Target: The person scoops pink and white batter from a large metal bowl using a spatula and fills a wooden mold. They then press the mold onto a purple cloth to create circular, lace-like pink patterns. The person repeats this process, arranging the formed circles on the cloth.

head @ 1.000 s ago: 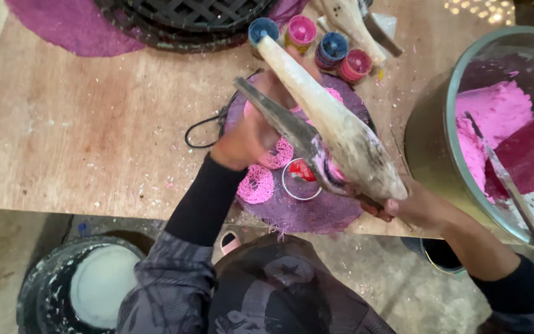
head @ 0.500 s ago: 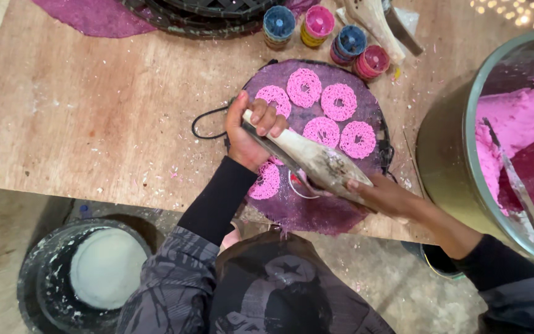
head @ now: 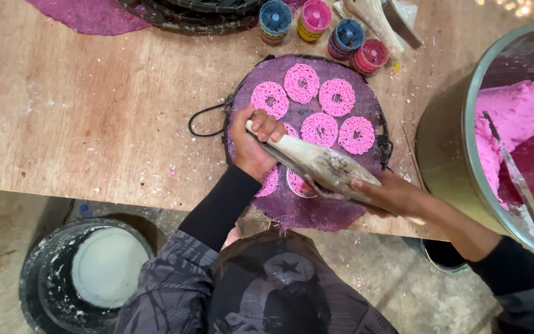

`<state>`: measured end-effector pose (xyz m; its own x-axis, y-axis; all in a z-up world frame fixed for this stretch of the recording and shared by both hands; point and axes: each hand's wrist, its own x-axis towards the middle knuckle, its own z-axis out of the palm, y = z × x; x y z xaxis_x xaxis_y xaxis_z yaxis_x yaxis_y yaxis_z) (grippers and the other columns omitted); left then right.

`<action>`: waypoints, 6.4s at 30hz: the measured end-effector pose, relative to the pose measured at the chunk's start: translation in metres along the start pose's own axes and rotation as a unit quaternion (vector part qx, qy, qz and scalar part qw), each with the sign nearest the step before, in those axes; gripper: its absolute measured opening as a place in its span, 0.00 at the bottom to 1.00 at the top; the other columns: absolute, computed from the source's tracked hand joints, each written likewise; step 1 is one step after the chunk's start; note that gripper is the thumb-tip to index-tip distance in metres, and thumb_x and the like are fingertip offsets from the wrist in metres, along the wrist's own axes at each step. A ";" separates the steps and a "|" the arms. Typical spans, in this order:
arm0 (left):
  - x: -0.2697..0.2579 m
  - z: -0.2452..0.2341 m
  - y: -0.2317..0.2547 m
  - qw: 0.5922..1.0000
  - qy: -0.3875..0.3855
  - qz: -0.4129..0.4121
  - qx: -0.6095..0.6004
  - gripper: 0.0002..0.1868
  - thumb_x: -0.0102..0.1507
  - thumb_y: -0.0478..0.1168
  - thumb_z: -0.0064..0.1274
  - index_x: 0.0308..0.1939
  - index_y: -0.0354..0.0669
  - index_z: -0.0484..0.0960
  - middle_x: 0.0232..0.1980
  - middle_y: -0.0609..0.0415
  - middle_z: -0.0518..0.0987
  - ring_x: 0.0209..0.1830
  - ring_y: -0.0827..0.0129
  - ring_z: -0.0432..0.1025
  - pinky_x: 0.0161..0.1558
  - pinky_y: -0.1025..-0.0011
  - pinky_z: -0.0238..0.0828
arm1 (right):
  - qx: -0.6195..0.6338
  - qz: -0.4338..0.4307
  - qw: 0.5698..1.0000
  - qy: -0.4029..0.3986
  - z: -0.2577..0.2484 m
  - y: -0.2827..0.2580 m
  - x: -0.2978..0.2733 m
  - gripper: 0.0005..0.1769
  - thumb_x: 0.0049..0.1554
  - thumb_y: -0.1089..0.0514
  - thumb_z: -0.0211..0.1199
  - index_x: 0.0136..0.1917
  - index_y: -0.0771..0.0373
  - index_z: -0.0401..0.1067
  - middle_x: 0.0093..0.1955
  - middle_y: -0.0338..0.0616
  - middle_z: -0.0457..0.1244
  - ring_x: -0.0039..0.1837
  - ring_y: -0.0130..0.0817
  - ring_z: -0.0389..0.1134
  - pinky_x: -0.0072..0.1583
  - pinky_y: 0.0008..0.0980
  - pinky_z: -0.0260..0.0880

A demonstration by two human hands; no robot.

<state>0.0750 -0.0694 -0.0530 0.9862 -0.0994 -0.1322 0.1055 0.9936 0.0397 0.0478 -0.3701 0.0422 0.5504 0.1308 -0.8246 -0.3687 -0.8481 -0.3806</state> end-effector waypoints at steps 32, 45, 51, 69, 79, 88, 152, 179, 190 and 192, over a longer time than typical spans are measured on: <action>0.028 -0.072 -0.073 0.524 -0.213 0.007 0.824 0.20 0.68 0.51 0.48 0.52 0.39 0.81 0.54 0.41 0.81 0.56 0.52 0.75 0.59 0.57 0.69 | 0.034 -0.303 0.932 0.198 0.015 0.075 0.024 0.28 0.55 0.39 0.66 0.54 0.65 0.80 0.43 0.47 0.74 0.46 0.34 0.73 0.49 0.38 0.72; 0.009 -0.051 -0.068 0.386 -0.180 -0.061 0.903 0.23 0.68 0.53 0.37 0.60 0.53 0.79 0.65 0.41 0.68 0.61 0.44 0.60 0.60 0.44 0.54 | 0.126 -0.269 0.936 0.188 0.021 0.087 0.044 0.28 0.52 0.39 0.65 0.53 0.64 0.78 0.41 0.46 0.72 0.41 0.34 0.74 0.44 0.40 0.76; -0.026 0.004 -0.054 0.331 -0.143 -0.018 0.933 0.14 0.63 0.48 0.48 0.47 0.56 0.87 0.54 0.48 0.68 0.55 0.52 0.60 0.55 0.52 0.55 | 0.001 -0.253 0.929 0.272 0.008 0.106 0.051 0.26 0.55 0.40 0.63 0.53 0.64 0.79 0.38 0.49 0.71 0.40 0.37 0.72 0.45 0.41 0.71; -0.037 0.101 -0.035 0.607 -0.283 0.130 0.731 0.29 0.52 0.48 0.65 0.54 0.45 0.78 0.49 0.50 0.77 0.49 0.53 0.70 0.51 0.53 0.63 | -0.137 -0.421 0.804 0.397 -0.008 -0.032 -0.062 0.40 0.48 0.22 0.60 0.48 0.61 0.80 0.34 0.47 0.68 0.37 0.46 0.70 0.42 0.42 0.69; -0.065 0.152 -0.028 0.213 -0.302 0.266 0.890 0.14 0.54 0.42 0.62 0.41 0.47 0.79 0.27 0.53 0.77 0.28 0.56 0.74 0.37 0.56 0.64 | 0.375 -0.510 0.750 0.189 -0.039 -0.129 -0.064 0.17 0.64 0.59 0.54 0.65 0.64 0.57 0.42 0.44 0.61 0.36 0.34 0.66 0.38 0.35 0.65; -0.091 0.176 0.001 0.146 -0.295 0.007 0.944 0.08 0.53 0.47 0.63 0.32 0.52 0.85 0.32 0.53 0.82 0.35 0.54 0.76 0.37 0.57 0.70 | 0.113 -0.555 0.777 0.274 0.007 -0.092 -0.139 0.25 0.55 0.69 0.61 0.62 0.61 0.54 0.46 0.38 0.56 0.44 0.24 0.61 0.44 0.25 0.67; -0.044 0.151 0.003 0.576 -0.322 0.327 0.677 0.37 0.52 0.41 0.73 0.60 0.42 0.70 0.55 0.56 0.74 0.56 0.70 0.74 0.52 0.69 0.80 | -0.331 -0.009 0.865 0.377 -0.164 0.117 -0.037 0.14 0.56 0.53 0.54 0.49 0.55 0.78 0.39 0.54 0.70 0.43 0.54 0.73 0.46 0.54 0.73; -0.003 0.201 -0.075 0.266 -0.378 0.486 0.742 0.08 0.56 0.40 0.60 0.34 0.41 0.79 0.48 0.49 0.74 0.48 0.51 0.70 0.49 0.53 0.65 | 0.037 -0.224 0.947 0.225 -0.083 0.059 -0.186 0.18 0.62 0.50 0.57 0.59 0.58 0.80 0.24 0.35 0.56 0.27 0.21 0.54 0.29 0.28 0.55; -0.011 0.231 -0.023 0.251 -0.244 0.463 0.814 0.16 0.55 0.43 0.62 0.43 0.41 0.81 0.42 0.45 0.72 0.43 0.47 0.69 0.40 0.53 0.63 | -0.383 -0.242 0.664 0.595 0.022 -0.020 -0.222 0.23 0.55 0.50 0.63 0.62 0.58 0.78 0.37 0.42 0.69 0.33 0.42 0.70 0.34 0.41 0.66; -0.007 0.235 -0.013 0.247 -0.182 0.514 0.801 0.18 0.51 0.44 0.65 0.42 0.46 0.81 0.38 0.46 0.71 0.37 0.49 0.70 0.33 0.54 0.63 | -0.300 -0.219 0.669 0.643 0.020 -0.016 -0.230 0.21 0.52 0.49 0.68 0.57 0.57 0.79 0.41 0.46 0.73 0.32 0.47 0.71 0.33 0.44 0.67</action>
<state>0.0970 -0.0940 0.1803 0.5118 -0.1266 0.8498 -0.5979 -0.7627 0.2465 -0.0877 -0.3768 0.2298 0.8387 0.2122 0.5016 0.1945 -0.9769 0.0881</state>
